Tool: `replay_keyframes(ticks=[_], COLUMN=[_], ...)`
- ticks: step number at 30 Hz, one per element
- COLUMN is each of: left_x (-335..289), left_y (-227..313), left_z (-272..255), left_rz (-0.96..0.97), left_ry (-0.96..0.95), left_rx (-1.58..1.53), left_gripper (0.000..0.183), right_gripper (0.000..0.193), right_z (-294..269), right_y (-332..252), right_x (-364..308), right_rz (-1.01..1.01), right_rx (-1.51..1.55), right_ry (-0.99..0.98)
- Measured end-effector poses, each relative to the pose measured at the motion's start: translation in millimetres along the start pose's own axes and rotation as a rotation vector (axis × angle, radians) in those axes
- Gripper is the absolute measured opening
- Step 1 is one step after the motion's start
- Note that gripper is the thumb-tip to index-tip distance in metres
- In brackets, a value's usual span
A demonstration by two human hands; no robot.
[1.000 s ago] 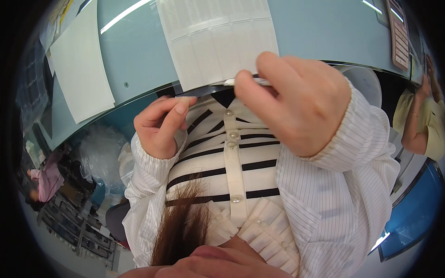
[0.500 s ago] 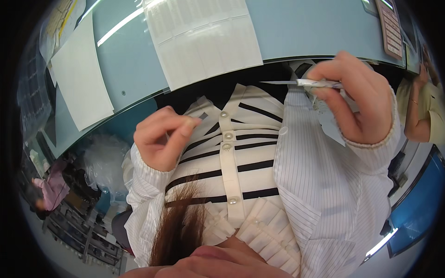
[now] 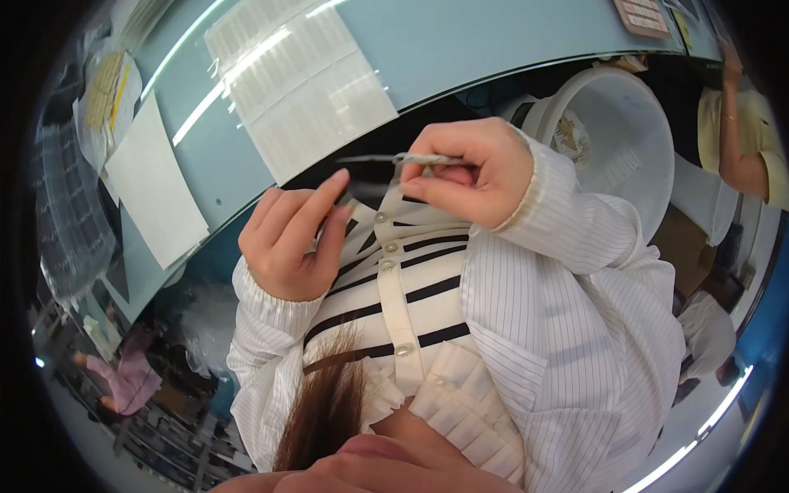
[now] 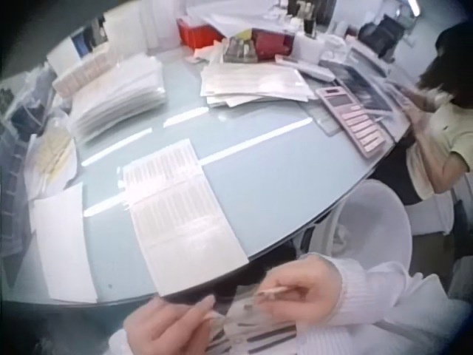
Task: Cutting and separating small labels from adhesive sheets at a manufacturing workbench.
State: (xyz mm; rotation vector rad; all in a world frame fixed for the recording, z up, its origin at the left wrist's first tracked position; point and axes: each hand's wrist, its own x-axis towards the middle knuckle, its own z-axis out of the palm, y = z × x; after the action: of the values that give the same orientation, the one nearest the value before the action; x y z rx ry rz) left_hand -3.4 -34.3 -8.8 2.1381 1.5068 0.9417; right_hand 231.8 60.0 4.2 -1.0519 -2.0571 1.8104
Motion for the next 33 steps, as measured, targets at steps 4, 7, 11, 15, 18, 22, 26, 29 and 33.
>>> replay_keyframes(ticks=[4, 7, 11, 15, 18, 22, 26, 29, 33], left_x=[6, 16, 16, 6, 10, 8, 14, 18, 6], left_y=[-2, -16, -34, -35, -24, -4, -4, -18, -24], left_z=[-5, -14, -28, -23, -16, 2, 11, -3, -13], left_rz=[0.029, 0.041, 0.004, -0.030, 0.015, -0.003, -0.012, -0.013, -0.159], left_ry=[0.076, 0.056, -0.101, -0.088, -0.111, -0.137, -0.051, 0.040, -0.083], left_rx=[0.214, 0.301, 0.438, 0.450, 0.499, 0.509, 0.302, 0.262, 0.531], left_gripper=[0.039, 0.040, 0.040, 0.041, 0.042, 0.046, 0.045, 0.044, 0.045], right_gripper=[0.016, 0.011, 0.016, 0.026, 0.033, 0.029, 0.024, 0.021, 0.023], right_z=[-26, -58, -90, -100, -123, -116, -106, -87, -62], right_y=[38, 95, 148, 171, 234, 191, 134, 90, 47], right_x=[-33, -63, -86, -91, -130, -110, -75, -46, -22], right_rz=[0.035, -0.158, 0.365, 0.661, 0.627, 0.534, 0.130, -0.053, -0.073], right_rx=[0.036, 0.139, -0.090, -0.309, -0.302, -0.181, -0.065, -0.071, -0.213], right_ry=[0.314, 0.594, 1.038, 1.187, 1.292, 1.507, 1.504, 1.337, 0.926])
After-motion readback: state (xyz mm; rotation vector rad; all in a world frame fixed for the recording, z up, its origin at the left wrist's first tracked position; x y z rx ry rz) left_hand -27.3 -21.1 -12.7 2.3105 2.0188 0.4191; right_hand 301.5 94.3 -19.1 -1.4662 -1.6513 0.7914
